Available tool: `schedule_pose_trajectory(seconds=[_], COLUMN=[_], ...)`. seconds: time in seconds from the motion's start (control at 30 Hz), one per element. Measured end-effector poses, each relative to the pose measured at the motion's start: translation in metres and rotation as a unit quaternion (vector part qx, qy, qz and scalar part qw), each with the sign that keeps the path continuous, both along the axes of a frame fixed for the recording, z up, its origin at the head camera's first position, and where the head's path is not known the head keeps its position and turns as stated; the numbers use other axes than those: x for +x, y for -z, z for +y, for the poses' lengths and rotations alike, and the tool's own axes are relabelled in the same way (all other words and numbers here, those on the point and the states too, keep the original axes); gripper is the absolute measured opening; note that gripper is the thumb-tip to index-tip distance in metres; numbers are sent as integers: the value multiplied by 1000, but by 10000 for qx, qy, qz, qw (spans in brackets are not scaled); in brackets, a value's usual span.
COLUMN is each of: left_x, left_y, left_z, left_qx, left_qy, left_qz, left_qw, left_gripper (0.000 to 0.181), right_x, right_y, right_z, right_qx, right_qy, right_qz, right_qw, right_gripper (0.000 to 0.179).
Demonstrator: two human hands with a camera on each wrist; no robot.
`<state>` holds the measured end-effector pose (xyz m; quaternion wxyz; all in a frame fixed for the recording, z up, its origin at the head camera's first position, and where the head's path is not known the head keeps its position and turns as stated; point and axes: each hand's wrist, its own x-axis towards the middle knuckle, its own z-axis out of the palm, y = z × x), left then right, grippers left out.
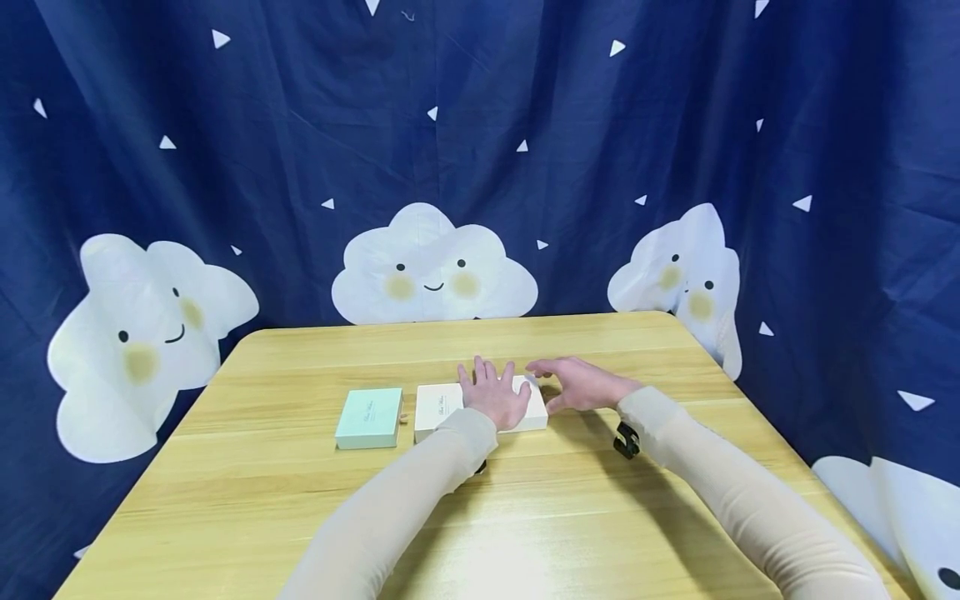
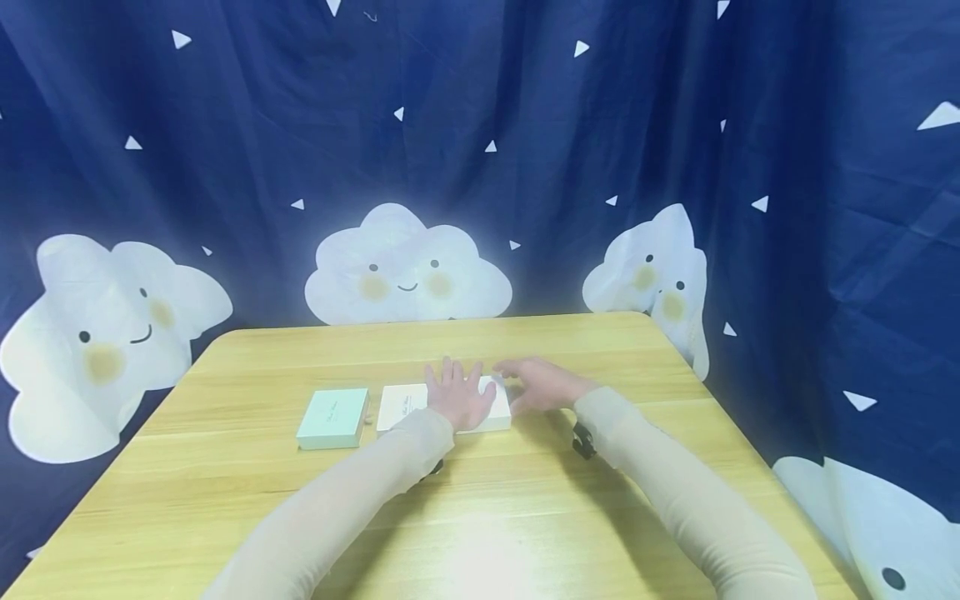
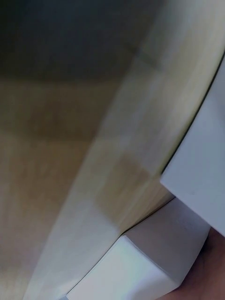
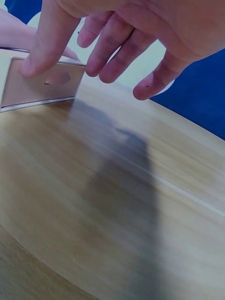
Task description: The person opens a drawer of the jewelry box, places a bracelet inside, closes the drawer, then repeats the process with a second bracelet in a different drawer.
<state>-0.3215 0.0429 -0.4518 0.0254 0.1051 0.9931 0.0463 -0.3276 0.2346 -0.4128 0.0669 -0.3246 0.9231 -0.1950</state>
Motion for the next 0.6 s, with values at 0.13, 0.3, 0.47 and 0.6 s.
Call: schedule_pose_trajectory(seconds=[0.13,0.3,0.47,0.6], left_x=[0,3,3,0], left_y=[0,0,-1,3], left_z=[1,0,-3,-5], left_qx=[14,104,180,216], left_qy=[18,54,136,178], left_qz=[-14,-158,-285,-357], left_qw=[10000,9998,9993,9990], left_gripper=[67,67,67,68], right_x=[3,7,11,15], right_y=[-1,2,-1,-4], right_z=[1,3,5,7], right_qx=[-16,51,211,255], right_qy=[-42,-90,27,169], right_qz=[-3,44,198,264], right_qw=[10000,9999,9996,9992], right_gripper=[76,76,73,67])
